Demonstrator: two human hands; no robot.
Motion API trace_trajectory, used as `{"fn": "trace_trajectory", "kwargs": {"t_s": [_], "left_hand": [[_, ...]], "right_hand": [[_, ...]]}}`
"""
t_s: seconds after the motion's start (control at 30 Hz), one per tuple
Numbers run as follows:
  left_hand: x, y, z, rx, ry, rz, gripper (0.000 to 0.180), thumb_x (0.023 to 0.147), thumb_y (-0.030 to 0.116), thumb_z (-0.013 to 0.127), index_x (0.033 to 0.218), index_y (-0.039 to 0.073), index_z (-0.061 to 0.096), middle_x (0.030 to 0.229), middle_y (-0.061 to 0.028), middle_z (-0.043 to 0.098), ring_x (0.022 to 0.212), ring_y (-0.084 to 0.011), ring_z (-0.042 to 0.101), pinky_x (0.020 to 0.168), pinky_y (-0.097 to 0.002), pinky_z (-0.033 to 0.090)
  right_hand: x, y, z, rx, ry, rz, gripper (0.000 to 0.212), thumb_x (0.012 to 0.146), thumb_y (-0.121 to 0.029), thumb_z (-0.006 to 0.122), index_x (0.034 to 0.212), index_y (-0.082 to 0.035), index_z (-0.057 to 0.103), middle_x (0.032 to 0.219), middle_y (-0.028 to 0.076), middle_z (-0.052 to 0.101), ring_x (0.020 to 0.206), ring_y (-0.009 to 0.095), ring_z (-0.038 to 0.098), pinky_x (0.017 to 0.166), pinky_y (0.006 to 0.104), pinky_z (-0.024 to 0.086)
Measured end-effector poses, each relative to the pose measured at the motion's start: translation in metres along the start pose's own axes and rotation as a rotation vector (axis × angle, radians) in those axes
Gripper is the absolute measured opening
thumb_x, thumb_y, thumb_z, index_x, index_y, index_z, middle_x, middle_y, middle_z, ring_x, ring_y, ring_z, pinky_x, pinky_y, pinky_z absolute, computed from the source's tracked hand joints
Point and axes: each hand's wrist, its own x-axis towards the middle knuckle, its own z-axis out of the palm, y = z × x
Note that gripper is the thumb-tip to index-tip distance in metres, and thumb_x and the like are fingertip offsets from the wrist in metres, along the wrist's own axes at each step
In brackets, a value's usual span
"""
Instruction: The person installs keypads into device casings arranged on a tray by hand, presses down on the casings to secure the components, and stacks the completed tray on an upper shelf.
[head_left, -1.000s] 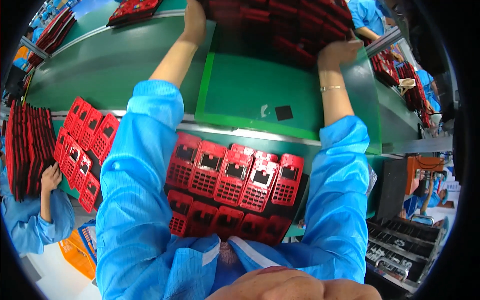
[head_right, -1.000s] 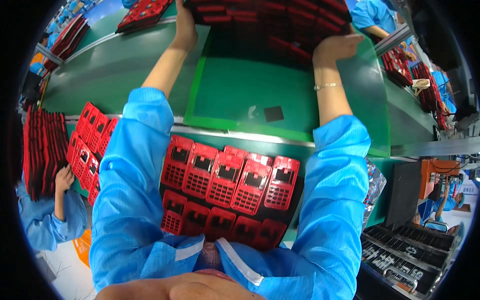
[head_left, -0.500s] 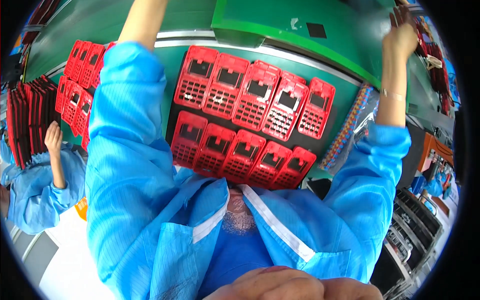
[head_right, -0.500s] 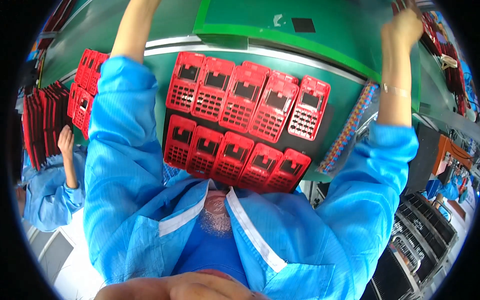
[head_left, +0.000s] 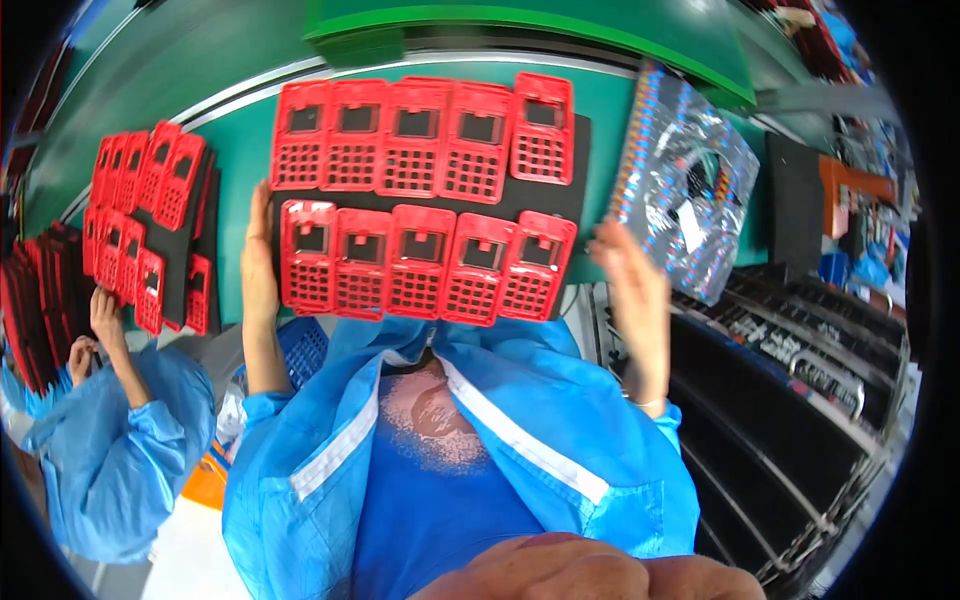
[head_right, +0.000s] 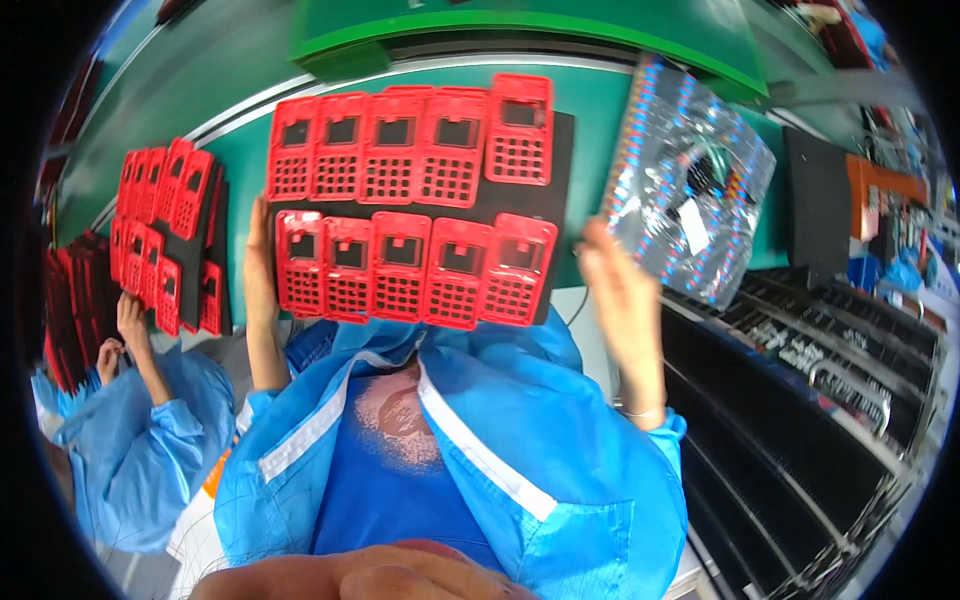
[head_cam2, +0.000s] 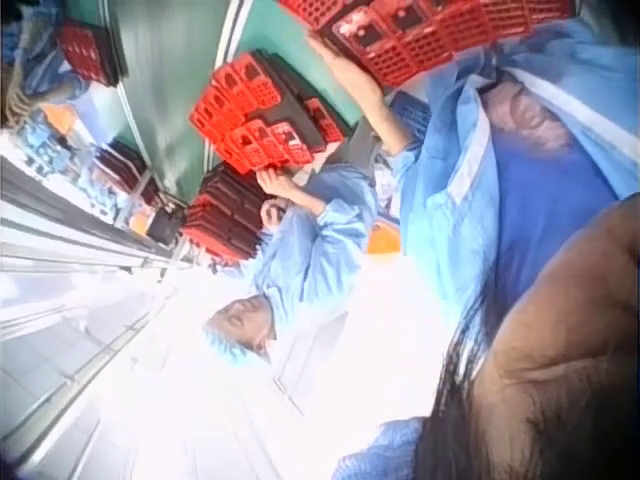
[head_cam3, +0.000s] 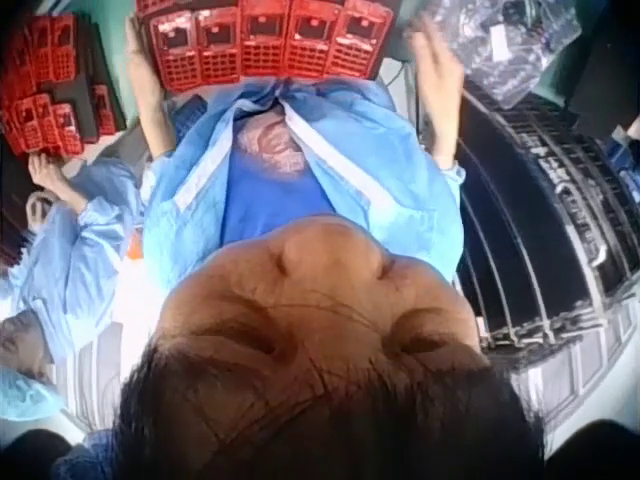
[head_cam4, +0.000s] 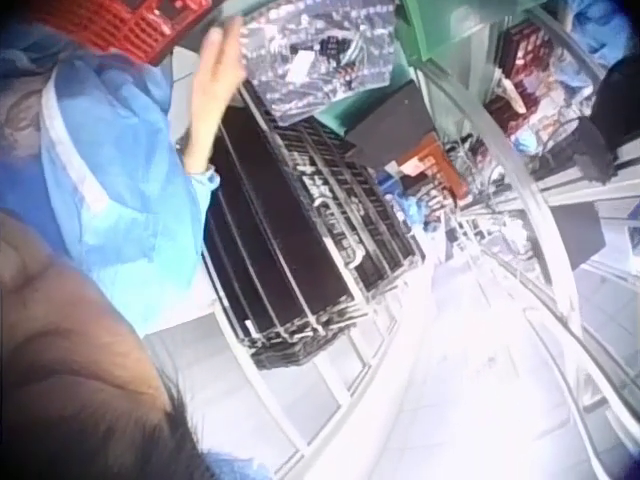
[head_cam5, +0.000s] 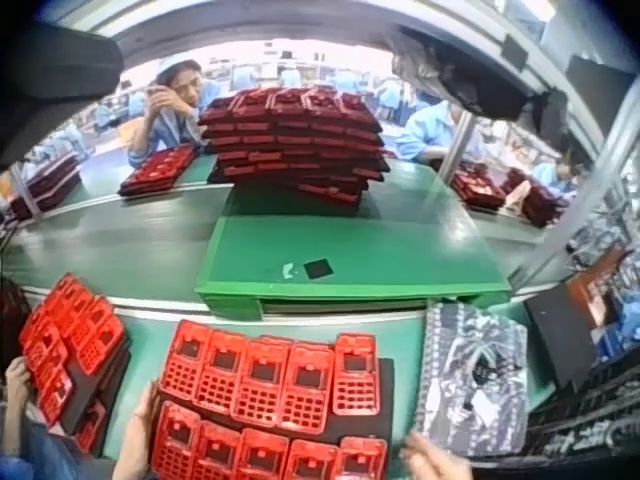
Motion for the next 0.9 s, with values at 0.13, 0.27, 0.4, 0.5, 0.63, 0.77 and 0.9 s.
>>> {"fn": "trace_trajectory", "kwargs": {"t_s": [0.13,0.27,0.4,0.5,0.63,0.77,0.9], "left_hand": [[-0.006,0.004,0.011,-0.095,0.077,-0.059,0.096,0.105,0.070,0.033,0.165,-0.002,0.015,0.172,-0.0211,0.017,0.160,-0.0315,0.019,0.130,-0.0443,0.014],[-0.018,0.005,0.027,-0.132,0.071,-0.023,0.090,0.107,0.067,0.031,0.165,-0.001,0.015,0.173,-0.0198,0.017,0.160,-0.0306,0.019,0.130,-0.0444,0.016],[-0.019,-0.001,0.030,-0.229,0.145,0.001,0.074,0.114,0.049,0.030,0.164,-0.004,0.018,0.171,-0.0219,0.019,0.159,-0.0324,0.021,0.130,-0.0444,0.019],[-0.030,-0.002,0.022,-0.158,0.298,0.042,0.065,0.115,0.038,0.032,0.162,-0.007,0.021,0.170,-0.0238,0.023,0.157,-0.0342,0.025,0.130,-0.0454,0.020],[-0.021,0.015,0.031,-0.041,0.341,0.170,0.053,0.114,0.021,0.034,0.157,-0.011,0.032,0.164,-0.0273,0.034,0.154,-0.0351,0.032,0.130,-0.0464,0.023],[-0.023,0.016,0.033,0.019,0.333,0.231,0.047,0.112,0.010,0.038,0.154,-0.012,0.038,0.160,-0.0273,0.039,0.151,-0.0357,0.038,0.128,-0.0481,0.029],[-0.027,0.018,0.038,0.051,0.342,0.262,0.046,0.110,0.005,0.041,0.153,-0.012,0.040,0.160,-0.0266,0.041,0.149,-0.0361,0.041,0.126,-0.0494,0.032]], "right_hand": [[-0.012,0.000,0.061,0.092,0.030,-0.059,0.064,0.107,-0.026,0.059,0.155,0.009,0.037,0.132,0.029,0.067,0.124,0.031,0.066,0.103,0.0372,0.050],[0.010,0.000,0.058,-0.017,0.113,-0.105,0.063,0.106,-0.026,0.060,0.153,0.010,0.039,0.133,0.032,0.065,0.124,0.037,0.066,0.103,0.0398,0.050],[0.016,-0.001,0.031,-0.353,0.159,-0.354,0.048,0.103,-0.023,0.065,0.141,0.005,0.059,0.134,0.027,0.067,0.124,0.037,0.067,0.102,0.0409,0.052],[0.047,-0.025,-0.011,-0.424,0.431,-0.308,0.034,0.093,-0.011,0.074,0.124,0.000,0.071,0.120,0.023,0.073,0.109,0.035,0.074,0.093,0.0437,0.057],[0.100,0.037,-0.106,-0.819,0.421,-0.335,0.047,0.085,-0.006,0.075,0.130,0.003,0.066,0.135,0.024,0.065,0.121,0.041,0.065,0.101,0.0429,0.053],[0.131,0.053,-0.123,-0.854,0.281,-0.392,0.051,0.080,-0.005,0.071,0.131,0.003,0.064,0.133,0.023,0.066,0.122,0.041,0.063,0.102,0.0444,0.052],[0.157,0.058,-0.129,-0.919,0.087,-0.427,0.045,0.080,-0.007,0.067,0.124,0.003,0.064,0.126,0.024,0.067,0.115,0.045,0.063,0.098,0.0472,0.052]]}}
